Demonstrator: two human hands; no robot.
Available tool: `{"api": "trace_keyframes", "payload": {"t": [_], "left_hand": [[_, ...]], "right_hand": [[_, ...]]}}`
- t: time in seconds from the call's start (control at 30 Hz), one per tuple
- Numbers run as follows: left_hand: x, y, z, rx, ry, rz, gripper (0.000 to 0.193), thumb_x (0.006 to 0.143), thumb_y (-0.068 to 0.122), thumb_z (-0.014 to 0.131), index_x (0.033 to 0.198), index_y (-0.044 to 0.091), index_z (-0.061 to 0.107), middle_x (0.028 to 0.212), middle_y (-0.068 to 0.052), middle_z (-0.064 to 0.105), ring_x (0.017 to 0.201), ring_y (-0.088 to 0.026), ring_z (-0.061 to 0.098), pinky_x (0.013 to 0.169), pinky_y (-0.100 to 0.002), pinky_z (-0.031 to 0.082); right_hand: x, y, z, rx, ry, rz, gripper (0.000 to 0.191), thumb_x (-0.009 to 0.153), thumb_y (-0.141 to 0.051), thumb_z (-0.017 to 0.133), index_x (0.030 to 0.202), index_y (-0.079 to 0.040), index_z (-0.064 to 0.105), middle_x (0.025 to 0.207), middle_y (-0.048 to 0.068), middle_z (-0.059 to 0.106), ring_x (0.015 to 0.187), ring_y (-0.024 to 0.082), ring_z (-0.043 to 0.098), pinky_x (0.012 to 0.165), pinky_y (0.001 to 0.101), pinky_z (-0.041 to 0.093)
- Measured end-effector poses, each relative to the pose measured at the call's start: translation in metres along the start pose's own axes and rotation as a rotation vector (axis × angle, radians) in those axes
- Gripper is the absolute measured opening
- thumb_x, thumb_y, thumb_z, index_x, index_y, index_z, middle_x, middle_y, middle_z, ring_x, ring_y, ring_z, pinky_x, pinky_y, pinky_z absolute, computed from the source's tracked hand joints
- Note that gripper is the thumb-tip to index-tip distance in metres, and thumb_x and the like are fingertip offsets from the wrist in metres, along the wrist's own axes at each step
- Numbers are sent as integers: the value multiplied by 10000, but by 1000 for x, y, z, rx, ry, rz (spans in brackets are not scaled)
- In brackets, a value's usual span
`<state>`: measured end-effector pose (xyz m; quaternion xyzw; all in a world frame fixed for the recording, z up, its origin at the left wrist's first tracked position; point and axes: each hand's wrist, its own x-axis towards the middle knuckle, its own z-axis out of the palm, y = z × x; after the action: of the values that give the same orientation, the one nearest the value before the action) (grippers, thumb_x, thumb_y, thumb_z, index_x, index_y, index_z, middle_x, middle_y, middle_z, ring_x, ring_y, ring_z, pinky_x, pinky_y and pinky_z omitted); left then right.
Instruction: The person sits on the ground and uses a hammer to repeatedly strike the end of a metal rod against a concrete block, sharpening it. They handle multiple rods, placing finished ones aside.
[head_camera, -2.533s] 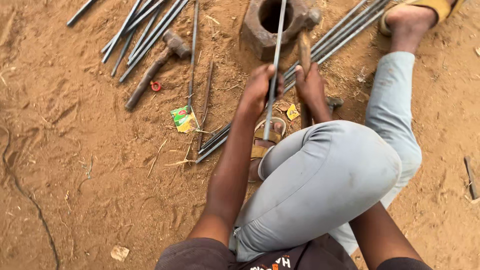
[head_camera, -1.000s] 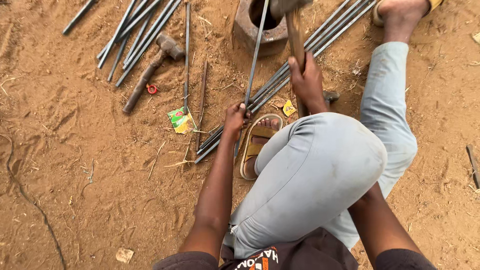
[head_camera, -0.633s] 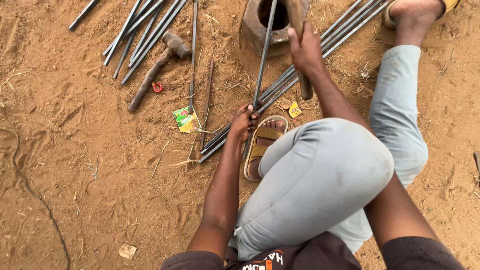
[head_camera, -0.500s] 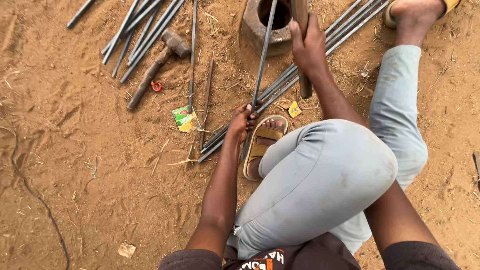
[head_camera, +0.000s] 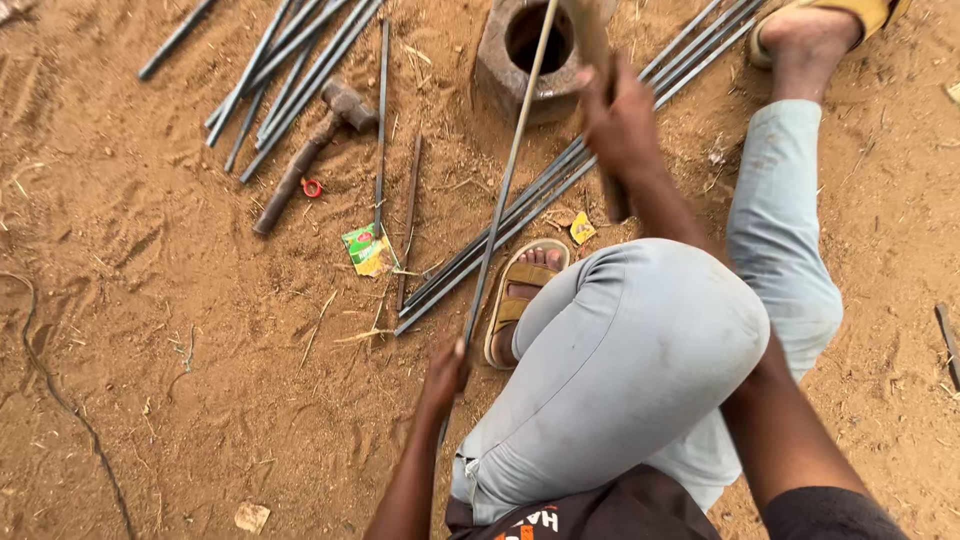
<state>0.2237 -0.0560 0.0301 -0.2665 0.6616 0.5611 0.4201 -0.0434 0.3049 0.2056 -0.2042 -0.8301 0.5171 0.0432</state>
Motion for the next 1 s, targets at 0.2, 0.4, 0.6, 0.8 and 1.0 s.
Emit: {"api": "trace_keyframes", "payload": {"t": [0.2, 0.4, 0.6, 0.8, 1.0], "left_hand": [[-71, -140, -31, 131, 97, 252, 443, 1034, 418, 494, 737, 94, 551, 602, 27, 418, 547, -100, 359, 484, -309, 288], [-90, -180, -47, 50, 151, 246, 422, 1064, 281, 517, 707, 56, 508, 610, 24, 394, 554, -100, 340, 496, -307, 287], [-96, -170, -50, 42, 157, 213, 402, 1049, 304, 524, 751, 41, 583, 620, 25, 423, 574, -93, 362, 504, -296, 305], [-100, -156, -48, 91, 229, 249, 319, 998, 344, 543, 861, 70, 630, 605, -15, 545, 539, -95, 461, 485, -284, 384], [-89, -163, -49, 135, 171, 164, 470, 1064, 368, 420, 792, 56, 641, 603, -16, 613, 482, -108, 469, 449, -292, 382]], "right_hand": [[39, 18, -81, 77, 55, -422, 254, 1123, -235, 542, 1231, -5, 520, 874, 91, 669, 653, 138, 654, 502, 293, 557], [119, 91, -92, -99, 179, -312, 328, 1115, -271, 548, 1281, 6, 490, 919, 105, 676, 680, 153, 670, 535, 318, 581], [139, 103, 4, -286, 62, 93, 404, 1107, -307, 553, 1330, 17, 460, 965, 120, 683, 708, 169, 686, 568, 343, 606], [127, 65, -23, 85, -146, 397, 399, 1098, -329, 451, 1405, -76, 469, 921, 108, 650, 658, 156, 635, 529, 327, 590], [86, 41, -73, 103, -129, 2, 354, 1136, -324, 472, 1295, -14, 530, 864, 84, 646, 660, 155, 654, 546, 318, 604]]}}
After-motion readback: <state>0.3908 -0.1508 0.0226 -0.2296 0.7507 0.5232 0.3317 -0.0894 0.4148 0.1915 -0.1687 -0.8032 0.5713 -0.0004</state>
